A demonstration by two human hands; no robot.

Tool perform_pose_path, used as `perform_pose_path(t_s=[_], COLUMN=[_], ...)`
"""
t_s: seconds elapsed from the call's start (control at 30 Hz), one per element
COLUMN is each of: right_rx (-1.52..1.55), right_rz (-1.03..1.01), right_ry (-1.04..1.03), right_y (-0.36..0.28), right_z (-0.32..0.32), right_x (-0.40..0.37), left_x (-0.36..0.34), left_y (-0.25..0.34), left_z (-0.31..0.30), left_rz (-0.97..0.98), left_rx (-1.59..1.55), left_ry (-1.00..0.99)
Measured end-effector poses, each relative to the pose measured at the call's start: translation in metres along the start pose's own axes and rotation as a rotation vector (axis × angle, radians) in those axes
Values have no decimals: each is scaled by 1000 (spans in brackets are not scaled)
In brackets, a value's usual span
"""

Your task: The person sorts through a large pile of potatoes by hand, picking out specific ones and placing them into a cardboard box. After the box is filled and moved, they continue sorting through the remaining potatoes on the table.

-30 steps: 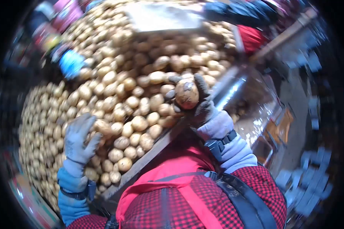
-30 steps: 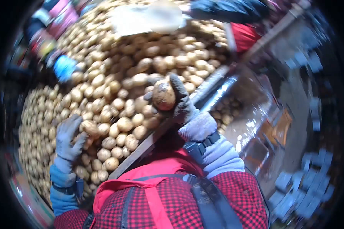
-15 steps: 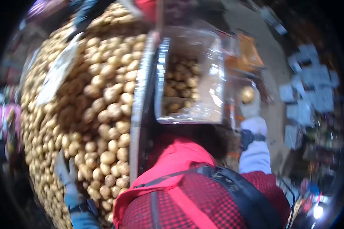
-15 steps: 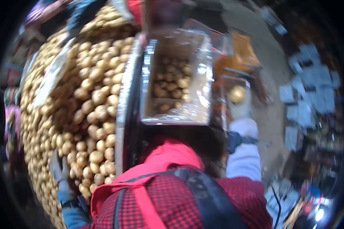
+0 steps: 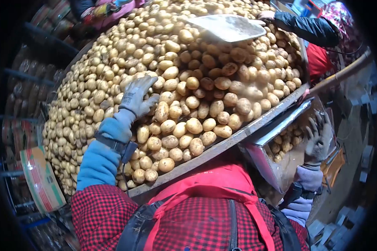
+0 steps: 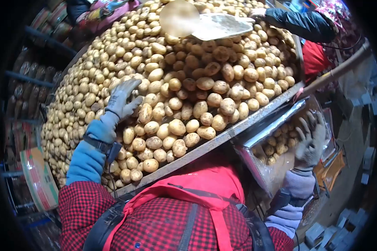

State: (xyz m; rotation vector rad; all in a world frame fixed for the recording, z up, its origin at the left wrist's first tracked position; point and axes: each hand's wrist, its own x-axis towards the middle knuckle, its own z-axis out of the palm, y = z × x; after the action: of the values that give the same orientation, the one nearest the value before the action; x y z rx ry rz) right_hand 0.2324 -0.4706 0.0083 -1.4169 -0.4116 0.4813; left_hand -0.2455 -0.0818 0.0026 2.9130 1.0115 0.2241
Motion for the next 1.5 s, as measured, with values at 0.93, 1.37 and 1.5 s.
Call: perform_pose_path(t_s=[0.93, 1.37, 1.5], right_rx=[515, 470, 469], right_rz=[890, 971, 936], right_ry=[-776, -1034, -1076], right_y=[47, 54, 56], right_z=[247, 257, 255], right_x=[-50, -38, -37], left_x=[12, 15, 55], left_y=[119, -6, -37], left_z=[3, -26, -8], left_rz=[31, -350, -372], left_rx=[-230, 284, 348], left_ry=[151, -96, -314])
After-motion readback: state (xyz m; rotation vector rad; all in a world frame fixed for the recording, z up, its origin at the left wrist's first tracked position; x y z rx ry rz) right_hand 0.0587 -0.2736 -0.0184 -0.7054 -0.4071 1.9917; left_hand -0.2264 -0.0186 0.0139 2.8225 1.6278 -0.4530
